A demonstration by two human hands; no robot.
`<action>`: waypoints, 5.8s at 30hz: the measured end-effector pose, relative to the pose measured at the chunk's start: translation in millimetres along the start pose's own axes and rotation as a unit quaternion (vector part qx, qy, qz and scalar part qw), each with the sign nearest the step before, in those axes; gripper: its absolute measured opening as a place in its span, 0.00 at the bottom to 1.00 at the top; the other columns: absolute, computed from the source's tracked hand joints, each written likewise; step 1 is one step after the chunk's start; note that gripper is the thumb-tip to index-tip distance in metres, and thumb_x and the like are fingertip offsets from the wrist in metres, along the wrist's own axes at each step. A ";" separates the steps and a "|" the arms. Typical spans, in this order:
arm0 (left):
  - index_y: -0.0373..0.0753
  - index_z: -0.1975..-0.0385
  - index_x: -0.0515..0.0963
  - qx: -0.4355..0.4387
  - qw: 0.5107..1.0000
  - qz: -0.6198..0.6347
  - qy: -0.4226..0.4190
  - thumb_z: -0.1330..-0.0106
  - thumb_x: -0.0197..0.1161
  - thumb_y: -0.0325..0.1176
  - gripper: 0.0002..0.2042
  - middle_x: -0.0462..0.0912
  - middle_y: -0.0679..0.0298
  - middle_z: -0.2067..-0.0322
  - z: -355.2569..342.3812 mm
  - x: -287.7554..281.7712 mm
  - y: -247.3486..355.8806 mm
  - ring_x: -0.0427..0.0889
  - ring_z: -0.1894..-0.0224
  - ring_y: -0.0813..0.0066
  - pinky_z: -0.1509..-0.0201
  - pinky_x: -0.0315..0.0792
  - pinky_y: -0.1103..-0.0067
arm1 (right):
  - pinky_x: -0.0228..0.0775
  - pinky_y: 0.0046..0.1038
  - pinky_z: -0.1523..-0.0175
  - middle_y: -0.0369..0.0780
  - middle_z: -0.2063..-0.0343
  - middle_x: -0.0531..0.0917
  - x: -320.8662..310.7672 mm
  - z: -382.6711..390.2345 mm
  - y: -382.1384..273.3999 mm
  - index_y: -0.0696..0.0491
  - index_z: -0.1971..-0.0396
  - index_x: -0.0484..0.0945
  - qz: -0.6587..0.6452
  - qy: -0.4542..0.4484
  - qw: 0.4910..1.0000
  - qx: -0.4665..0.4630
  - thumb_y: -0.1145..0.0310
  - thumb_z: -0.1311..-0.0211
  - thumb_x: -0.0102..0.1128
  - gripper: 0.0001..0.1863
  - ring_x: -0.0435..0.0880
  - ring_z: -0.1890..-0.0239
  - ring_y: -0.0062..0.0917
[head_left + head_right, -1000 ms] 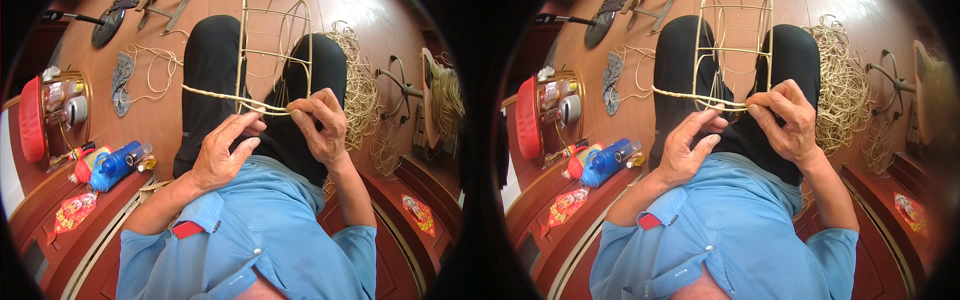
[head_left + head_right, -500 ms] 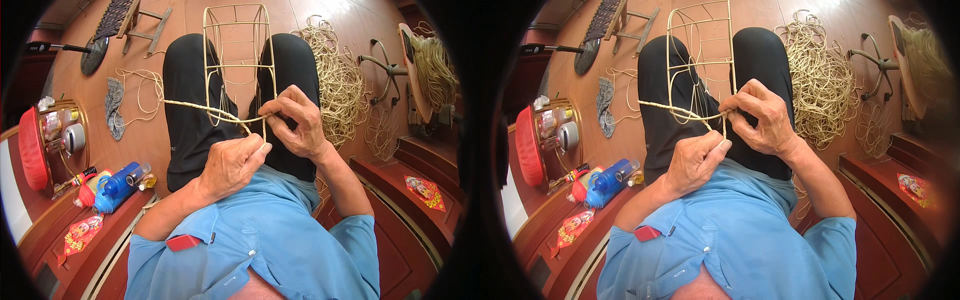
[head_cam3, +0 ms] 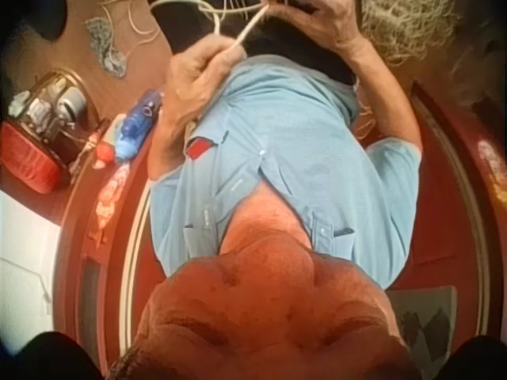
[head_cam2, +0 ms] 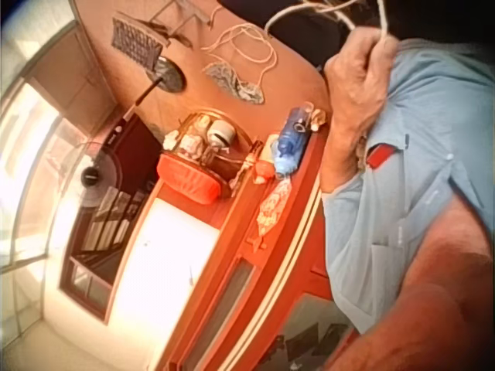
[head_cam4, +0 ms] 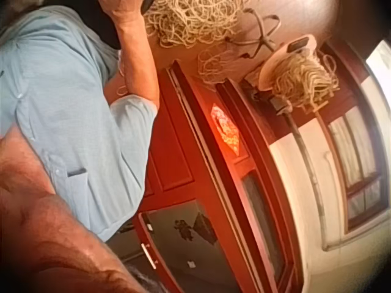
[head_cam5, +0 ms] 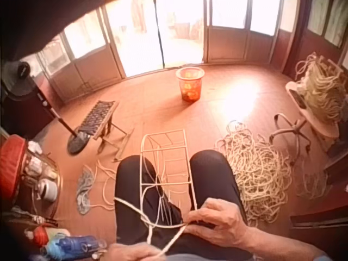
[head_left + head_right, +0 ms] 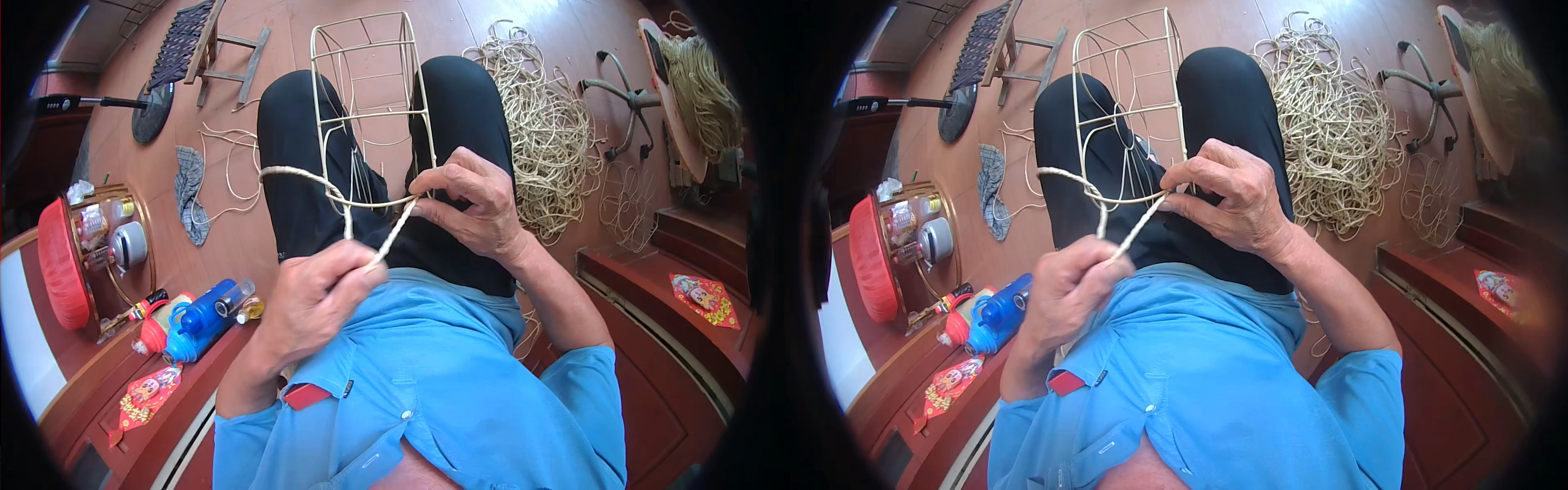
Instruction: The person is weaving cord around a bamboo frame to construct a craft item.
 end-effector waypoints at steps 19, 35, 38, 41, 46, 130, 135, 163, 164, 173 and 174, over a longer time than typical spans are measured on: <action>0.39 0.35 0.80 -0.297 0.779 -0.505 0.224 0.29 0.64 0.31 0.22 0.88 0.50 0.51 107.2 -357.0 -202.1 0.88 0.46 0.54 0.39 0.80 0.64 | 0.72 0.32 0.67 0.34 0.74 0.77 -1.6 -0.3 -4.1 0.48 0.66 0.86 0.025 0.011 0.999 0.040 0.61 0.40 0.81 0.11 0.79 0.73 0.27; 0.36 0.64 0.83 0.133 0.884 -0.369 0.254 0.33 0.71 0.26 0.03 0.86 0.57 0.63 -3.6 -73.0 -85.5 0.83 0.58 0.56 0.51 0.75 0.65 | 0.71 0.30 0.69 0.33 0.74 0.78 -0.9 -3.7 -7.1 0.49 0.68 0.86 0.005 0.025 0.998 0.049 0.62 0.40 0.82 0.11 0.78 0.74 0.24; 0.36 0.64 0.82 0.029 0.839 -0.440 0.319 0.30 0.67 0.29 0.05 0.85 0.54 0.63 30.6 -177.0 -154.6 0.84 0.59 0.53 0.52 0.76 0.64 | 0.70 0.31 0.69 0.34 0.75 0.77 0.8 -2.1 -8.7 0.49 0.69 0.85 0.008 0.033 0.998 0.048 0.62 0.40 0.82 0.11 0.78 0.74 0.25; 0.37 0.62 0.85 -0.128 0.745 -0.523 0.394 0.30 0.67 0.38 0.09 0.87 0.51 0.65 105.1 -332.1 -223.4 0.86 0.61 0.50 0.52 0.79 0.62 | 0.69 0.31 0.69 0.34 0.75 0.76 3.1 -4.5 -9.2 0.49 0.70 0.85 0.015 0.034 0.999 0.037 0.62 0.40 0.81 0.11 0.78 0.75 0.25; 0.39 0.58 0.90 -0.425 0.570 -0.520 0.473 0.31 0.67 0.48 0.17 0.92 0.48 0.55 178.8 -457.8 -222.0 0.90 0.48 0.45 0.46 0.81 0.57 | 0.70 0.33 0.69 0.34 0.76 0.76 8.3 -4.5 -8.9 0.50 0.73 0.85 0.014 0.051 0.996 0.071 0.62 0.40 0.81 0.12 0.78 0.75 0.27; 0.35 0.38 0.79 0.259 0.880 -0.372 0.139 0.32 0.73 0.30 0.23 0.84 0.58 0.61 -50.1 50.5 -60.8 0.86 0.61 0.61 0.56 0.81 0.69 | 0.73 0.32 0.64 0.39 0.72 0.76 -0.9 -1.9 -6.7 0.50 0.62 0.91 0.008 -0.002 1.000 0.013 0.72 0.43 0.63 0.11 0.78 0.69 0.28; 0.37 0.72 0.78 0.239 0.943 -0.217 0.078 0.29 0.70 0.28 0.09 0.73 0.58 0.78 -37.8 50.7 -35.5 0.78 0.76 0.59 0.71 0.71 0.66 | 0.73 0.32 0.64 0.38 0.72 0.77 -1.4 -0.8 -4.5 0.50 0.64 0.91 0.015 -0.013 1.000 0.021 0.72 0.45 0.69 0.09 0.79 0.70 0.28; 0.40 0.65 0.79 0.095 0.947 0.207 0.228 0.14 0.58 0.41 0.15 0.66 0.76 0.81 37.1 -177.1 -57.4 0.69 0.76 0.83 0.55 0.74 0.76 | 0.70 0.30 0.66 0.34 0.74 0.76 1.0 -0.4 -3.6 0.47 0.66 0.91 -0.033 0.033 0.997 0.053 0.65 0.44 0.84 0.09 0.77 0.72 0.24; 0.40 0.65 0.79 0.092 0.951 0.198 0.220 0.14 0.58 0.41 0.15 0.66 0.76 0.81 46.3 -210.1 -74.1 0.69 0.76 0.83 0.55 0.74 0.76 | 0.70 0.30 0.66 0.33 0.74 0.76 1.0 -1.4 -3.7 0.47 0.66 0.91 -0.020 0.024 0.998 0.050 0.64 0.44 0.84 0.09 0.77 0.72 0.24; 0.35 0.50 0.85 -0.076 0.833 0.157 0.525 0.17 0.62 0.44 0.17 0.80 0.70 0.76 188.0 -518.2 -195.2 0.73 0.77 0.86 0.70 0.71 0.81 | 0.68 0.27 0.66 0.33 0.72 0.76 2.0 -0.9 -1.5 0.51 0.65 0.91 -0.048 0.023 0.998 0.039 0.65 0.43 0.84 0.10 0.75 0.70 0.21; 0.33 0.47 0.85 -0.164 0.812 -0.043 0.558 0.17 0.61 0.45 0.18 0.85 0.64 0.69 183.0 -520.6 -193.8 0.79 0.71 0.80 0.64 0.76 0.78 | 0.69 0.29 0.66 0.33 0.73 0.75 2.7 0.2 -1.4 0.49 0.66 0.90 -0.038 0.025 0.998 0.042 0.64 0.43 0.84 0.10 0.75 0.71 0.22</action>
Point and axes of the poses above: each hand's wrist, its own z-axis away from the middle knuckle, its own x-axis out of the palm, y = z × x, the point moved 2 cm from there along -z, towards the middle knuckle
